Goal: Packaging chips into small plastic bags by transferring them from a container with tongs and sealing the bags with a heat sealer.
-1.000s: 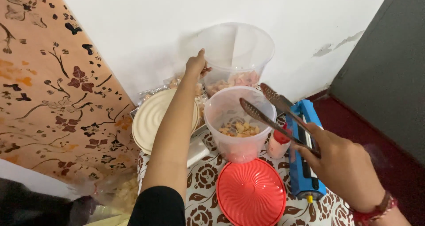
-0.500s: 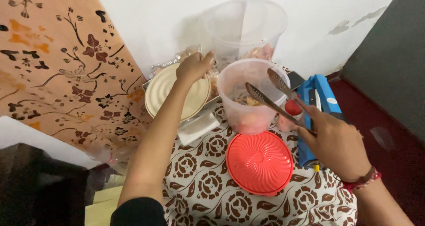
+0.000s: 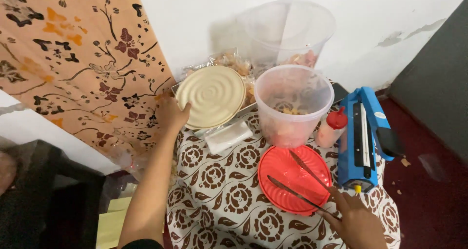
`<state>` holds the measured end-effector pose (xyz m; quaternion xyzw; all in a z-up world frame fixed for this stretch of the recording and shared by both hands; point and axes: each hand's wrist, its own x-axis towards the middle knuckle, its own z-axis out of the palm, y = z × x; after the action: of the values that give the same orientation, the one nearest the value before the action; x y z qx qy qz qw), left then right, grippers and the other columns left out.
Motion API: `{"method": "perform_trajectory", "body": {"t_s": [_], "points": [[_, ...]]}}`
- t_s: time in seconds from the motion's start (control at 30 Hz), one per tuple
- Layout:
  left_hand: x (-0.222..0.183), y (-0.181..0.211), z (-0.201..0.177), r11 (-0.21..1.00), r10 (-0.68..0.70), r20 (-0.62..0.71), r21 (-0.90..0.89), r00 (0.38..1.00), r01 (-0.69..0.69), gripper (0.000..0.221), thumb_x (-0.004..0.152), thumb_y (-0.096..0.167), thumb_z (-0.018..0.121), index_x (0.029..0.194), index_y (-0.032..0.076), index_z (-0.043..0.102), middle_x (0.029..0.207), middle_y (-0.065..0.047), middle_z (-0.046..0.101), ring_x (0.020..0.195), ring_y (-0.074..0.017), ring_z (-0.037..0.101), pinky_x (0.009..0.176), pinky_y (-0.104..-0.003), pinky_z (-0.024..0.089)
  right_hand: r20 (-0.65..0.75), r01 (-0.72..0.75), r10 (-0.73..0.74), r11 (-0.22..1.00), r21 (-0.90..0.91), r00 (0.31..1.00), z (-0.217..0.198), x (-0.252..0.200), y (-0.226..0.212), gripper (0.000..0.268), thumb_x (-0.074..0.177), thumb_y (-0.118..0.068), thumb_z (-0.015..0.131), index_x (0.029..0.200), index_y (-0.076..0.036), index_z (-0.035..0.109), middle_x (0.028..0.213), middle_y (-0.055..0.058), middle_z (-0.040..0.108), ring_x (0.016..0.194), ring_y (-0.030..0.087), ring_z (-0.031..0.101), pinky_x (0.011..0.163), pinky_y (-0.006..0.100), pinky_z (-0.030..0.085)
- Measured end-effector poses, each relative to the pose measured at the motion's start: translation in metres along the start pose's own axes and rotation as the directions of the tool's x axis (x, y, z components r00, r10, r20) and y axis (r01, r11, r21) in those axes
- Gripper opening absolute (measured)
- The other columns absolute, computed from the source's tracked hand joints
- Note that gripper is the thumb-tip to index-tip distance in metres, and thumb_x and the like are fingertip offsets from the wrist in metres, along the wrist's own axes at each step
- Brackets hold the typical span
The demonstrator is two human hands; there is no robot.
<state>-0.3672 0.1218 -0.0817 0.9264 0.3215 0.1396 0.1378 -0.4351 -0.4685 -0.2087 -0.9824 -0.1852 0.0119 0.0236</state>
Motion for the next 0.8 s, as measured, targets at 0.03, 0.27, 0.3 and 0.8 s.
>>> {"method": "perform_trajectory", "body": {"t_s": [0.03, 0.27, 0.3, 0.8], "points": [[-0.002, 0.002, -0.003, 1.000, -0.003, -0.006, -0.001, 1.000, 0.003, 0.058, 0.103, 0.055, 0.069, 0.122, 0.000, 0.066, 0.128, -0.016, 0.071, 0.107, -0.0319, 0.072, 0.080, -0.043, 0.062, -0.005, 0.005, -0.005, 1.000, 0.000, 1.000, 0.002, 0.004, -0.004, 0.084, 0.084, -0.079, 0.064, 0.155, -0.042, 0.041, 0.111, -0.004, 0.071, 0.097, 0.026, 0.076, 0.063, 0.050, 0.063], [-0.020, 0.017, -0.023, 0.834, -0.346, 0.344, -0.314, 0.873, 0.454, 0.050, 0.104, 0.022, 0.054, 0.154, 0.022, 0.050, 0.134, -0.005, 0.069, 0.114, -0.0300, 0.069, 0.098, -0.047, 0.057, 0.177, -0.090, 0.077, 0.994, 0.067, 0.981, 0.001, 0.012, -0.035, 0.088, 0.092, -0.077, 0.054, 0.162, -0.031, 0.029, 0.147, 0.005, 0.048, 0.121, 0.029, 0.070, 0.080, 0.051, 0.072], [-0.024, 0.020, -0.030, 0.819, -0.369, 0.379, -0.300, 0.849, 0.490, 0.062, 0.104, 0.027, 0.049, 0.165, 0.032, 0.041, 0.144, -0.002, 0.066, 0.122, -0.0303, 0.066, 0.107, -0.052, 0.052, 0.201, -0.116, 0.111, 0.993, 0.012, 0.973, 0.005, 0.013, -0.038, 0.091, 0.092, -0.078, 0.052, 0.166, -0.032, 0.025, 0.150, 0.003, 0.045, 0.123, 0.028, 0.069, 0.079, 0.049, 0.071], [0.013, 0.029, -0.023, 0.306, -0.331, 0.283, -0.870, 0.900, 0.386, 0.039, 0.115, 0.033, 0.039, 0.146, 0.007, 0.041, 0.160, -0.022, 0.048, 0.142, -0.0344, 0.059, 0.110, -0.051, 0.062, -0.144, -0.070, 0.057, 0.994, -0.085, 0.988, 0.034, 0.014, -0.029, 0.101, 0.077, -0.094, 0.057, 0.157, -0.033, 0.046, 0.123, 0.000, 0.061, 0.113, 0.026, 0.066, 0.078, 0.046, 0.067]]}}
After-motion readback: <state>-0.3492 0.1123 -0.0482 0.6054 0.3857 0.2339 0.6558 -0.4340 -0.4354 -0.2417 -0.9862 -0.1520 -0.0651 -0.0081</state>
